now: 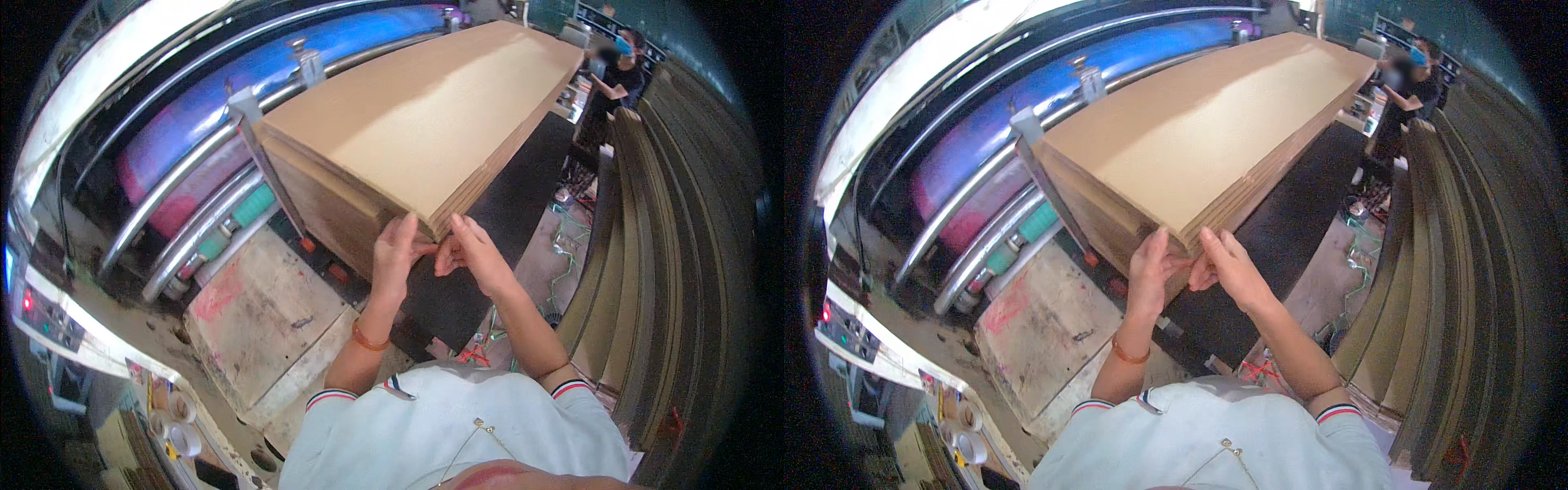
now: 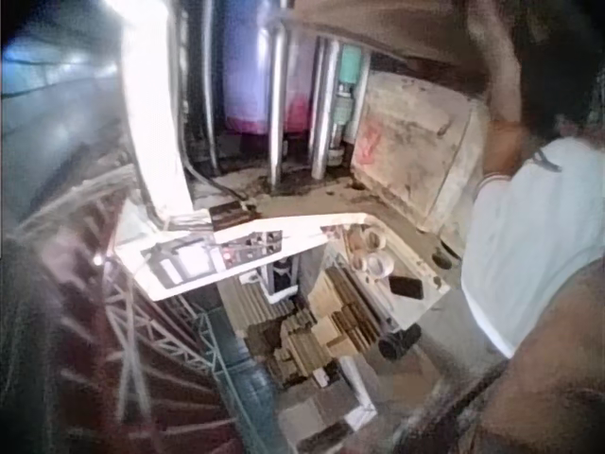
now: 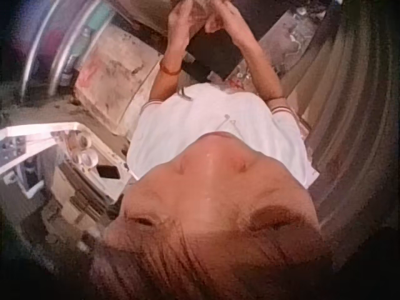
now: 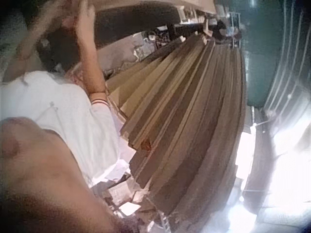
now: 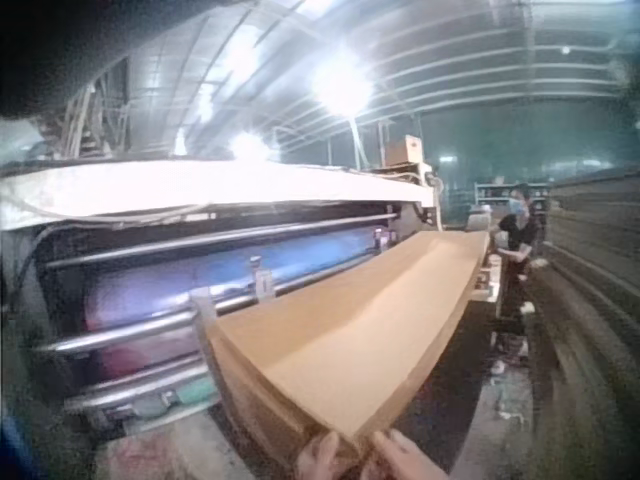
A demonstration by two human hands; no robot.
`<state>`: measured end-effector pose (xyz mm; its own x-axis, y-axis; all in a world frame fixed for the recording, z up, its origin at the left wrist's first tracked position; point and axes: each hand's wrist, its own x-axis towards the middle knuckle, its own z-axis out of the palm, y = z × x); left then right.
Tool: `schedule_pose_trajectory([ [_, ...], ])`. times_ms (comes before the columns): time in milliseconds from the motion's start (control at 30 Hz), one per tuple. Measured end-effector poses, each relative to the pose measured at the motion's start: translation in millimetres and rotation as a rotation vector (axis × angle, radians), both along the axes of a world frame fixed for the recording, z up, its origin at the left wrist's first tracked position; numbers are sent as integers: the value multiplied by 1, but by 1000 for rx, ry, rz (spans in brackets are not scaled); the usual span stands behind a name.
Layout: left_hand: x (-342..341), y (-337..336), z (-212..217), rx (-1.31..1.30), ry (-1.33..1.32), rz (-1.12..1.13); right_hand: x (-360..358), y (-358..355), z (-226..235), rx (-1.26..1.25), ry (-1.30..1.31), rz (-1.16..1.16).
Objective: The person removes green plastic ties from a stack of corrugated cardboard sheets and then repeatedly lifts and places individual sheets onto a conveyor belt. The person aligns the sheets as they are fed into the machine.
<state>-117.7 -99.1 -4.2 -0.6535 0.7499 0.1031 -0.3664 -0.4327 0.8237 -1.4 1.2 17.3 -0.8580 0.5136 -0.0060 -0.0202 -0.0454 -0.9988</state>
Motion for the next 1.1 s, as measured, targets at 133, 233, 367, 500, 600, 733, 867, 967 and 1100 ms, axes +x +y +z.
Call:
schedule_pose_trajectory([
  [133, -11, -8, -4, -65, -55, 62, -16, -16, -1, 1, -17, 28],
  [233, -16, -14, -2, -26, 2, 60, -25, -19, 1, -3, 50, -23],
  [367, -23, -12, -13, -17, 92, 79, -41, -7, 3, 105, -90, 55],
  [500, -28, -23, -17, -109, 197, 112, -62, 5, 5, 359, -259, 53],
  [600, -27, -23, -30, -108, 228, 165, -81, 2, 7, 627, -376, -65],
  [733, -25, -28, -47, -141, 276, 160, -97, 16, -10, 1102, -327, -139],
  [867, -21, -35, -50, -223, 306, 110, -89, 8, 5, 1063, -386, -125],
  [967, -17, -50, -46, -271, 311, 114, -81, 0, -3, 1018, -63, -477],
  [1100, -25, -61, -59, -286, 333, 170, -122, -6, -18, 1034, 637, -897],
])
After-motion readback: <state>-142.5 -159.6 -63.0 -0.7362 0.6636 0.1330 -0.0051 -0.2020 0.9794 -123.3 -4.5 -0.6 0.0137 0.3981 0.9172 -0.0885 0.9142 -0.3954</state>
